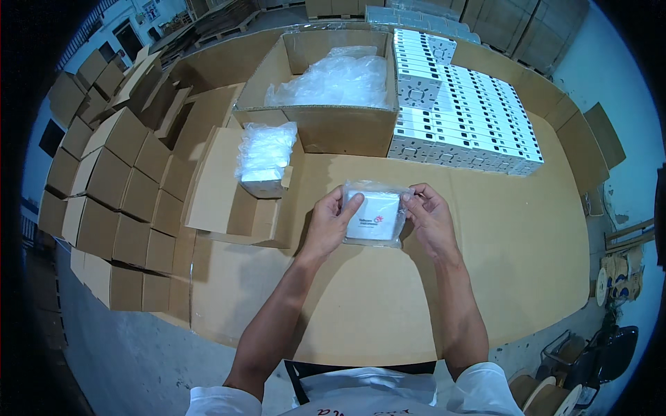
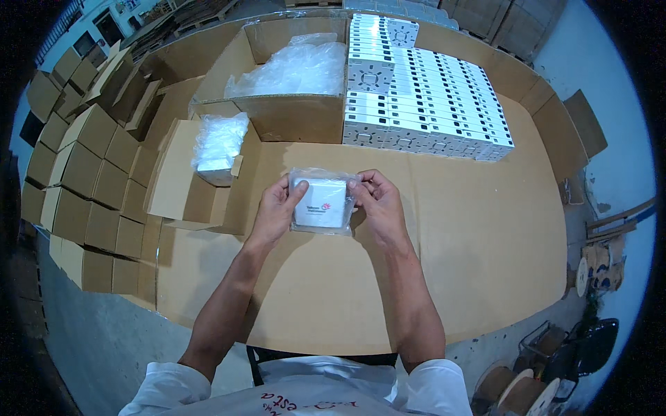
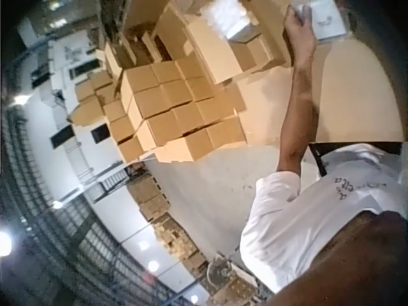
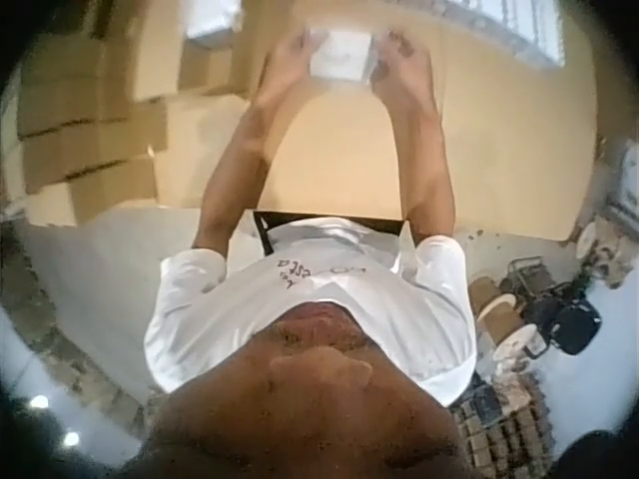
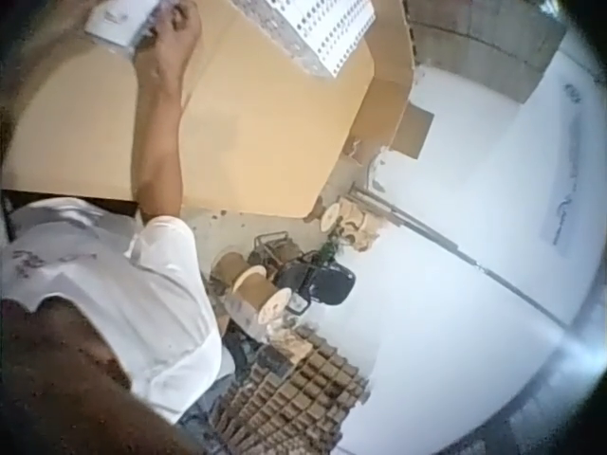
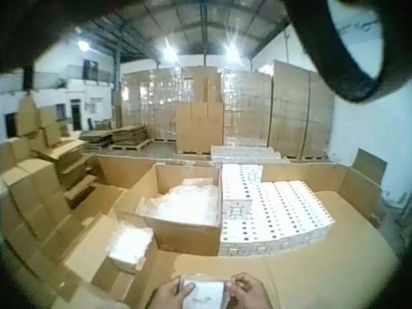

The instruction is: Packaging small white item boxes into plastic bags and then into larger cardboard shipping boxes at a warehouse station.

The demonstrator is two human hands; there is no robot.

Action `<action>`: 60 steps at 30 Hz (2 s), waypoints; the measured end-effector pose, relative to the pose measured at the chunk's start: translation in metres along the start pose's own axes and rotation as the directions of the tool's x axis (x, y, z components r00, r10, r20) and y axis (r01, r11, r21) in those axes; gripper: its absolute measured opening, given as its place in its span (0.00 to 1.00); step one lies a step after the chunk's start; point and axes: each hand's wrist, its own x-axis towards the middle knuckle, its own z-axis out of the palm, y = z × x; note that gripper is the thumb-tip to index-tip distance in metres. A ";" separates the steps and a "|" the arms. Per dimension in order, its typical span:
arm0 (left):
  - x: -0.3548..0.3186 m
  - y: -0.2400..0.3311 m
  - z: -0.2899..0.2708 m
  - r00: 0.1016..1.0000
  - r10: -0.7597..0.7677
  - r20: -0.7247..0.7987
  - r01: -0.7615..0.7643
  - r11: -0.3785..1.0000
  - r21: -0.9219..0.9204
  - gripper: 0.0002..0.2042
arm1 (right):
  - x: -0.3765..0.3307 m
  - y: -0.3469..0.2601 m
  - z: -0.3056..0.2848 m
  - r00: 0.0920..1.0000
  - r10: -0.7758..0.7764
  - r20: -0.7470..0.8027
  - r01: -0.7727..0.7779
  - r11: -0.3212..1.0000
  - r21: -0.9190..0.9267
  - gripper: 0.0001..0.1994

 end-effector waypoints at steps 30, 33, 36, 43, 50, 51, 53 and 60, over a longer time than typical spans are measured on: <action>-0.003 0.005 -0.007 0.991 0.082 0.102 -0.085 0.996 0.027 0.14 | -0.005 -0.020 -0.015 0.976 -0.013 0.217 0.049 0.986 -0.160 0.14; -0.005 0.022 -0.014 0.958 0.131 0.255 -0.172 0.974 0.146 0.11 | -0.008 -0.032 -0.025 0.953 0.026 0.303 0.056 0.964 -0.261 0.13; -0.007 0.031 -0.028 0.845 0.177 0.504 -0.340 0.906 0.252 0.11 | -0.014 -0.042 -0.026 0.855 -0.014 0.518 0.264 0.872 -0.412 0.18; -0.011 0.034 -0.023 0.827 0.137 0.545 -0.362 0.872 0.329 0.10 | -0.017 -0.049 -0.025 0.798 -0.012 0.602 0.353 0.819 -0.452 0.14; -0.006 0.011 -0.010 0.985 -0.043 0.165 0.020 0.991 0.136 0.15 | -0.007 -0.022 -0.029 0.965 -0.002 0.262 0.074 0.961 -0.266 0.07; -0.003 0.007 -0.009 0.988 -0.063 0.143 0.060 0.998 0.021 0.17 | -0.006 -0.019 -0.028 0.973 -0.074 0.220 0.133 0.954 -0.269 0.09; -0.002 0.004 -0.004 0.992 -0.071 0.108 0.079 0.995 -0.067 0.19 | -0.009 -0.022 -0.008 0.979 -0.130 0.159 0.165 0.960 -0.227 0.09; 0.001 0.009 0.004 0.993 -0.102 0.059 0.113 0.968 -0.224 0.21 | -0.009 -0.024 -0.014 0.919 -0.272 0.286 0.364 0.863 -0.351 0.11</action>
